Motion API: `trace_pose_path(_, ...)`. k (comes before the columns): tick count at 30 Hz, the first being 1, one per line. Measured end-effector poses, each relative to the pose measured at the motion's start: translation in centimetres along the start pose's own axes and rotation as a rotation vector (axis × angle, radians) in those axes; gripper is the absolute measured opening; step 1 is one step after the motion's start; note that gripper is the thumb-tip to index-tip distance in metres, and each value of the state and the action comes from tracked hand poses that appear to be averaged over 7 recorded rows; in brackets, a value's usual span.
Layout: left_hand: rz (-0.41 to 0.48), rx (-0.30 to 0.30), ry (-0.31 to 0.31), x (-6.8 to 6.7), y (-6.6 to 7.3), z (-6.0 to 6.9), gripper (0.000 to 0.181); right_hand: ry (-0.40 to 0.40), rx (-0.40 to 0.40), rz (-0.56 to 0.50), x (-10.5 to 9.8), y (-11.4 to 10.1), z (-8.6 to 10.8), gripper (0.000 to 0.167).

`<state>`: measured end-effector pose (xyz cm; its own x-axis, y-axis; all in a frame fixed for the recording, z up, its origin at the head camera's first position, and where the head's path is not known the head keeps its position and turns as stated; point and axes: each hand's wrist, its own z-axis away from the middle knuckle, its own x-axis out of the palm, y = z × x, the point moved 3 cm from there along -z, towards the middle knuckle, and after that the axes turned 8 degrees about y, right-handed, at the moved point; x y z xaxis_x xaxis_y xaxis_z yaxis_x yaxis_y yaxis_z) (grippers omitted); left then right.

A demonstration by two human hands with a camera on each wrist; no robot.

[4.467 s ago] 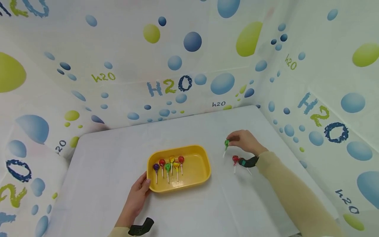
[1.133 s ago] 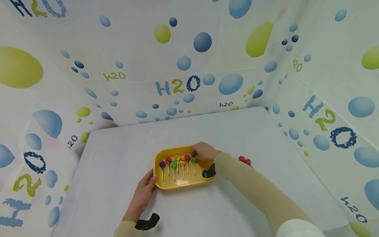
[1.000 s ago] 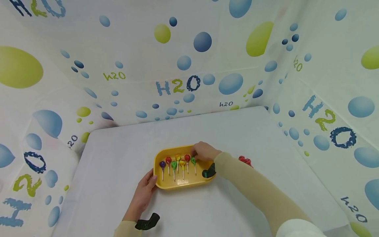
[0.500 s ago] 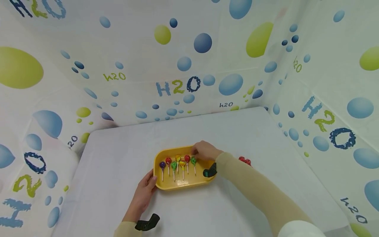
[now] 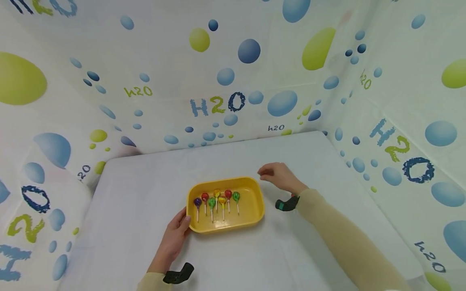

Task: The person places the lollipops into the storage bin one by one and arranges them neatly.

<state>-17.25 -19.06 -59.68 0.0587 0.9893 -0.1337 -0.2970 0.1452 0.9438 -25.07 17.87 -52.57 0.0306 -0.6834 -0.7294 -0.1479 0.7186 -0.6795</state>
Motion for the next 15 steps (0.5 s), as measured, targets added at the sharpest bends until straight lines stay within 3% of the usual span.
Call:
trace_pose_path(8, -0.025, 0.034, -0.018, 0.1, 0.1, -0.1, 0.056, 0.191, 0.116, -0.064, -5.8, 7.1, 5.1, 0.030)
trace_pose_path(15, -0.040, 0.003, -0.024, 0.0, 0.0, -0.1, 0.058, 0.267, 0.194, -0.021, -8.2, 11.8, 8.7, 0.034)
